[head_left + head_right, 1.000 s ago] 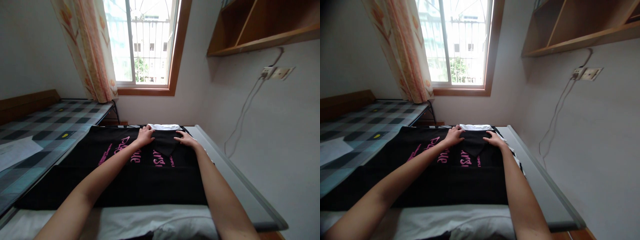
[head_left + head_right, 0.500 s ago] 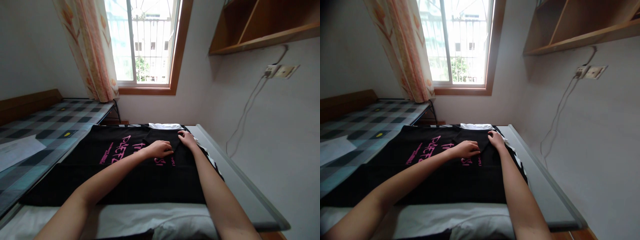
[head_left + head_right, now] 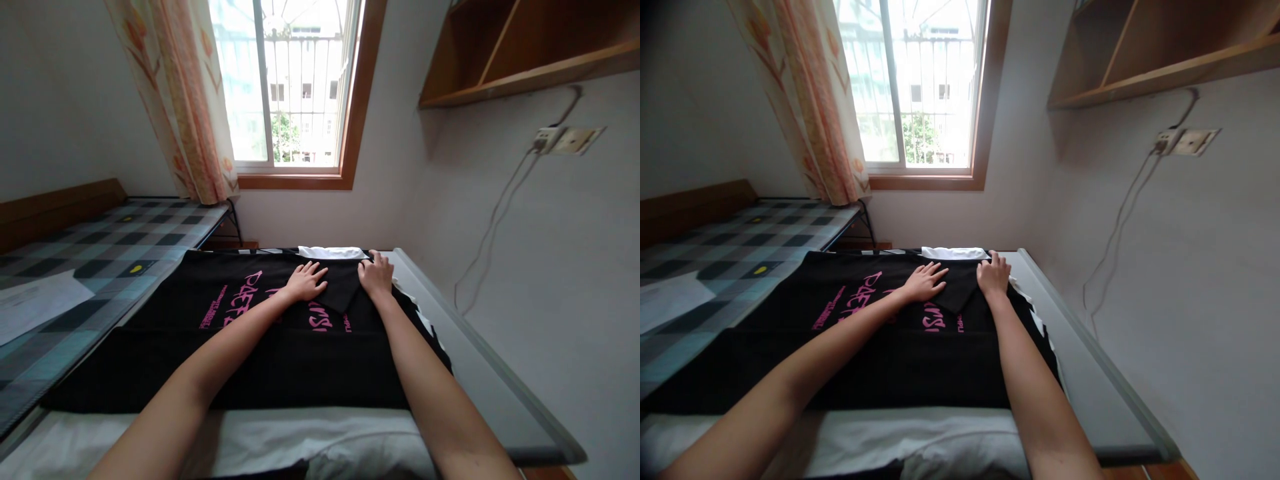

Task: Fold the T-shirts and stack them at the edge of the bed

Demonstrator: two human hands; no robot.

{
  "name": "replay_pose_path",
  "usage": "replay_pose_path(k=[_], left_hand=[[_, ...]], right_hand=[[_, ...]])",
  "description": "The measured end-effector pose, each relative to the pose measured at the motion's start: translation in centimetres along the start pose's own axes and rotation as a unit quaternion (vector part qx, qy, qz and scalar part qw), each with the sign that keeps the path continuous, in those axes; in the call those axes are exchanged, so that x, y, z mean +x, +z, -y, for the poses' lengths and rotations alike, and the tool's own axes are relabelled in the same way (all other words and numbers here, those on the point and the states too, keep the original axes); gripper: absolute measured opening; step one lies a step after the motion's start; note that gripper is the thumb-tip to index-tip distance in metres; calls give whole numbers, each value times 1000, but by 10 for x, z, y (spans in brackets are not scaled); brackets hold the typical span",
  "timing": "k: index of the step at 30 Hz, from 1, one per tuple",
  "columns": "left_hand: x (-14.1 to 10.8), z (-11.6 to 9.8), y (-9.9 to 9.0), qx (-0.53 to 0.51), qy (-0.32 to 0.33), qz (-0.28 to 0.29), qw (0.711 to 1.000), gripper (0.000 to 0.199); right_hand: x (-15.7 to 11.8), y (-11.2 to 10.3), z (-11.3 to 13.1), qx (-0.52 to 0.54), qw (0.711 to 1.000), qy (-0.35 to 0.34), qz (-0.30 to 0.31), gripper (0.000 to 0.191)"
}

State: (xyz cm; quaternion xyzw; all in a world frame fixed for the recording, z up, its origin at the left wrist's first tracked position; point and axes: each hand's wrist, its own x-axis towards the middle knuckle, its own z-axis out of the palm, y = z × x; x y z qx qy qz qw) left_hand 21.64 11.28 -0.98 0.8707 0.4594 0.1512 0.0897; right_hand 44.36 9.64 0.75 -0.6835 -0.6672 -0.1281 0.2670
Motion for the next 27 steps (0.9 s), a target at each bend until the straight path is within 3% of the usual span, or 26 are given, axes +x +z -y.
replay_pose_path(k=[2, 5, 10, 12, 15, 19, 25, 27], left_hand=[[0, -2, 0, 28, -2, 12, 1000, 57], [0, -5, -1, 77, -9, 15, 997, 60], [0, -6, -2, 108, -33, 25, 993, 65], [2, -6, -2, 103, -46, 31, 993, 72], [5, -7, -2, 89, -77, 42, 992, 86], [6, -9, -1, 89, -99, 43, 990, 88], [3, -8, 1, 109, -80, 22, 991, 85], [2, -9, 1, 109, -81, 23, 991, 85]], right_hand=[[1, -3, 12, 13, 998, -57, -2, 38], [-1, 2, 30, 26, 990, -127, 61, 50], [-6, 18, 37, -11, 968, -88, 236, 66], [-5, 20, 33, -21, 960, -71, 270, 69], [0, 19, 24, -39, 958, -40, 280, 71], [2, 15, 13, -69, 960, 8, 272, 70], [-7, 12, 15, -88, 976, -9, 197, 73], [-9, 11, 18, -86, 977, -12, 197, 75]])
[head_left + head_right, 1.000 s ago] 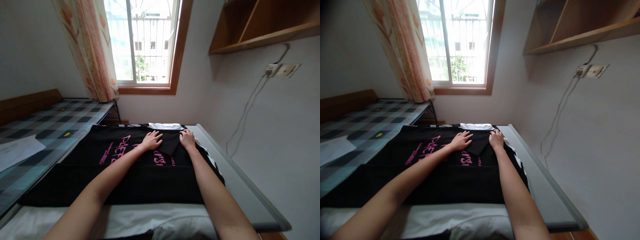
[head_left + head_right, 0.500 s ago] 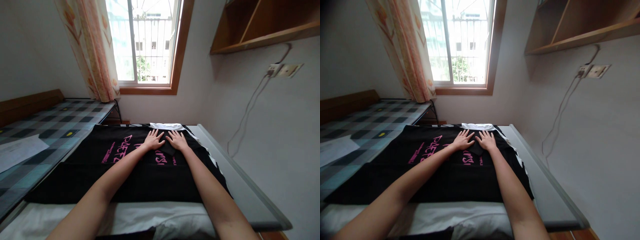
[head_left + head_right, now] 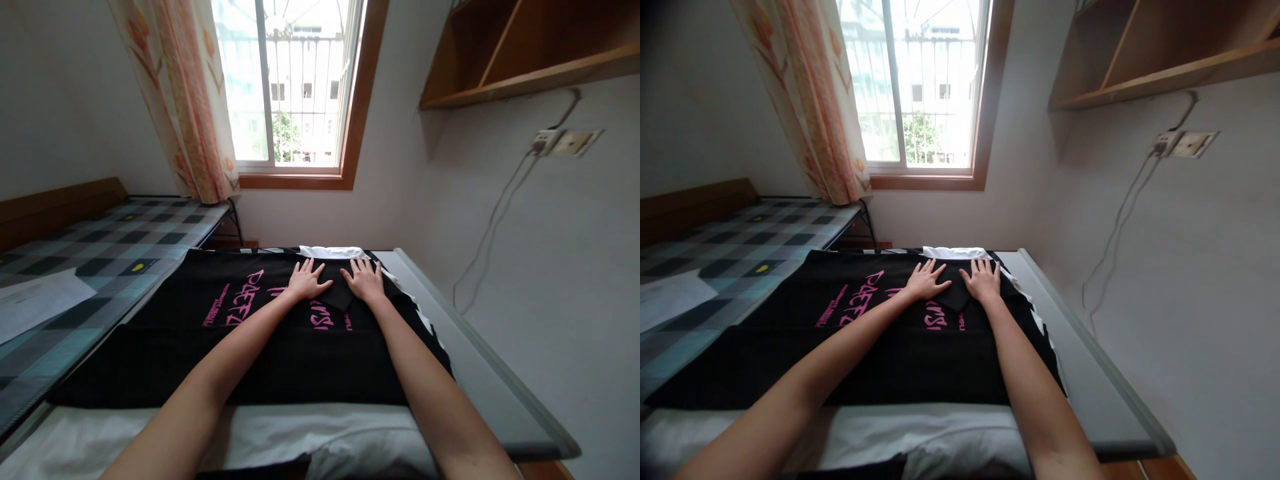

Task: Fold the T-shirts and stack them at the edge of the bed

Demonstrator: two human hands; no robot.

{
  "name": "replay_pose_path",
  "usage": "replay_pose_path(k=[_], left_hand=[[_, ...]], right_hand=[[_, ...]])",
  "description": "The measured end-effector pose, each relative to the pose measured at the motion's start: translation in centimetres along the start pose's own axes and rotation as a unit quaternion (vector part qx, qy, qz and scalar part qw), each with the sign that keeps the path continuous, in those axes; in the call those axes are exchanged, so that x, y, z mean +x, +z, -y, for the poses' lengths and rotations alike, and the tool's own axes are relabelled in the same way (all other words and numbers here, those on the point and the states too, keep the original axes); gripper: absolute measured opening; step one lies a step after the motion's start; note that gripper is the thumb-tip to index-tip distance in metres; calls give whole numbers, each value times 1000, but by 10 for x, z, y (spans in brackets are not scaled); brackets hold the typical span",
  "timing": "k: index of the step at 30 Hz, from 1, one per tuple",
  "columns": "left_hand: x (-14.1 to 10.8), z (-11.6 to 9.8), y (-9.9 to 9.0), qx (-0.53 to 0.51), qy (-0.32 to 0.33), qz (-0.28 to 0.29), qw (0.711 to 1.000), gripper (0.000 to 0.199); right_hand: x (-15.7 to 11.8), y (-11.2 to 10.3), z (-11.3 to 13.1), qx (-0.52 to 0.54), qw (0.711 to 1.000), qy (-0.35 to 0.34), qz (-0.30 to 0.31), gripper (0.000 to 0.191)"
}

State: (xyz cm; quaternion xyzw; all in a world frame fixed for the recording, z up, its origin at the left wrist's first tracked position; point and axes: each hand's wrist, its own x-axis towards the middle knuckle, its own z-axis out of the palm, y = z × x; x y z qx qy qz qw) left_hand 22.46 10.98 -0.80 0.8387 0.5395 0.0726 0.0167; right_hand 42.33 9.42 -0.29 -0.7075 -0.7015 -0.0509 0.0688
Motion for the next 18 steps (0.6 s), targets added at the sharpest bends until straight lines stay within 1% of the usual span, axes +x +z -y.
replay_pose_path(k=[2, 4, 6, 8, 13, 16, 18], left_hand=[[-1, -1, 0, 1, -2, -7, 1000, 83], [-3, -2, 0, 4, -13, -37, 999, 81], [-5, -3, 0, 6, -35, -80, 996, 77], [-7, -3, 1, 7, -44, -93, 995, 73], [-6, -2, 0, 5, -31, -35, 999, 75], [-4, -3, -1, -9, -32, -19, 999, 77], [-2, 0, -2, -31, -38, -22, 999, 74]], right_hand=[[0, 0, 1, 8, 999, 15, 36, 78], [1, 0, 1, 15, 997, 36, 70, 80], [2, 0, 0, 16, 996, 43, 80, 80], [2, 0, -1, 17, 996, 40, 78, 79], [0, 1, -3, 27, 998, 25, 56, 75], [0, 2, -4, 31, 998, 21, 45, 72], [0, 2, -4, 31, 998, 22, 45, 72]])
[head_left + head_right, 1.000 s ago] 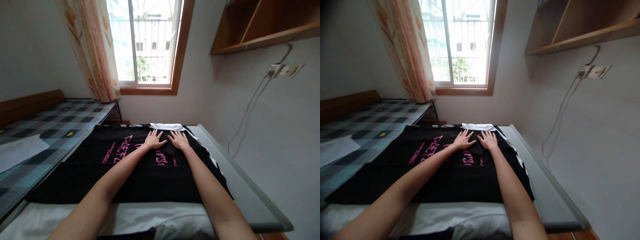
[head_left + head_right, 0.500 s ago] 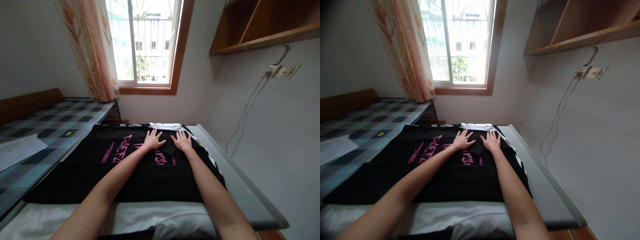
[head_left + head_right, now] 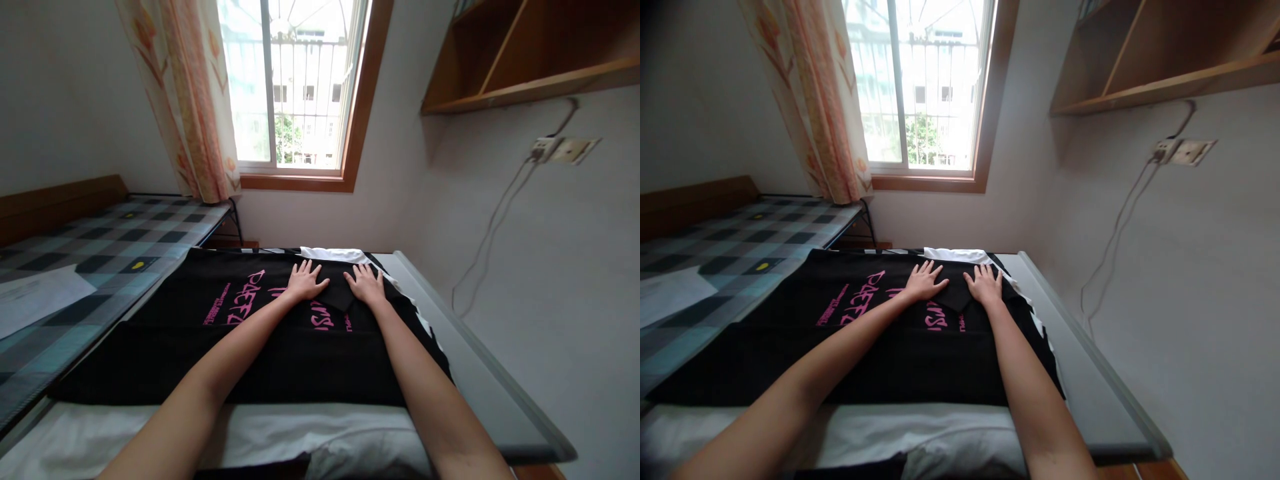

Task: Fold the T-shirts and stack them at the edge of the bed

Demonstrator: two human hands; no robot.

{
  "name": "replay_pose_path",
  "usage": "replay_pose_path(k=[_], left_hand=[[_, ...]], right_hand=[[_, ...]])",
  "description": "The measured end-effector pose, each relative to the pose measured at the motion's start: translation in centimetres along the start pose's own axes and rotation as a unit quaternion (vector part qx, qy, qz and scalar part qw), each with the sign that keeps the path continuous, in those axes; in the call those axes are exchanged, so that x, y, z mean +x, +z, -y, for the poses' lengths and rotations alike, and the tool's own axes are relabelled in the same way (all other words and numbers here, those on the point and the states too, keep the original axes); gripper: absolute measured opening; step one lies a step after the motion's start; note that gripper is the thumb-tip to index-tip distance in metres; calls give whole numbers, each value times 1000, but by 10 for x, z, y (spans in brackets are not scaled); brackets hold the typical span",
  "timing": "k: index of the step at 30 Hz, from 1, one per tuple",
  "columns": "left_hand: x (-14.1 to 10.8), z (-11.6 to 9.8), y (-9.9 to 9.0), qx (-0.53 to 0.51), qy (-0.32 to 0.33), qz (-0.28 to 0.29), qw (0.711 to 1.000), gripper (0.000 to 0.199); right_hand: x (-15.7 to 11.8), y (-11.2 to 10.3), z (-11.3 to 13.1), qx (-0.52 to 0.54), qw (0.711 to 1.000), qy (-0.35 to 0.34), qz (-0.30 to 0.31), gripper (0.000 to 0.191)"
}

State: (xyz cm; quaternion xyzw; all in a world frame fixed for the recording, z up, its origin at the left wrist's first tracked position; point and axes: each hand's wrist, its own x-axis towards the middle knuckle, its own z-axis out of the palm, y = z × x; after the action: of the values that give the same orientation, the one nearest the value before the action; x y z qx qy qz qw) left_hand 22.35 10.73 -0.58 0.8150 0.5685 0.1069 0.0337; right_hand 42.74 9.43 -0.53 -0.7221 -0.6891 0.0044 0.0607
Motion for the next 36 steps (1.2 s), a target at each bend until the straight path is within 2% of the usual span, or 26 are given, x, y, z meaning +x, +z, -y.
replay_pose_path(k=[2, 4, 7, 12, 16, 21, 25, 28, 32, 36], left_hand=[[3, 9, -3, -32, -27, -19, 999, 68], [7, 27, -8, -53, -74, -42, 995, 61], [10, 71, -17, -26, -128, -47, 990, 58], [2, 158, -38, 36, -172, -8, 984, 55], [-7, 204, -61, 102, -178, 4, 979, 47], [-14, 230, -83, 141, -176, 25, 974, 40], [-19, 243, -92, 174, -132, 13, 976, 31], [-22, 253, -99, 158, -107, 23, 981, 30], [-28, 266, -111, 121, -121, 48, 984, 35], [-46, 278, -119, 150, -145, 34, 977, 37]], right_hand=[[0, 0, -1, 2, 1000, 0, -1, 71], [0, 0, -1, 5, 1000, -1, -4, 70], [0, 0, -3, 8, 1000, -5, -19, 65], [1, 0, -5, 22, 998, -12, -53, 56], [1, -1, -5, 35, 996, -15, -84, 47], [1, -3, -4, 33, 990, -22, -137, 43], [8, -5, -8, -8, 987, -33, -159, 44], [18, -11, -12, -46, 989, -47, -134, 42], [32, -24, -15, -90, 994, -35, -58, 41], [37, -32, -14, -103, 993, -18, -50, 39]])
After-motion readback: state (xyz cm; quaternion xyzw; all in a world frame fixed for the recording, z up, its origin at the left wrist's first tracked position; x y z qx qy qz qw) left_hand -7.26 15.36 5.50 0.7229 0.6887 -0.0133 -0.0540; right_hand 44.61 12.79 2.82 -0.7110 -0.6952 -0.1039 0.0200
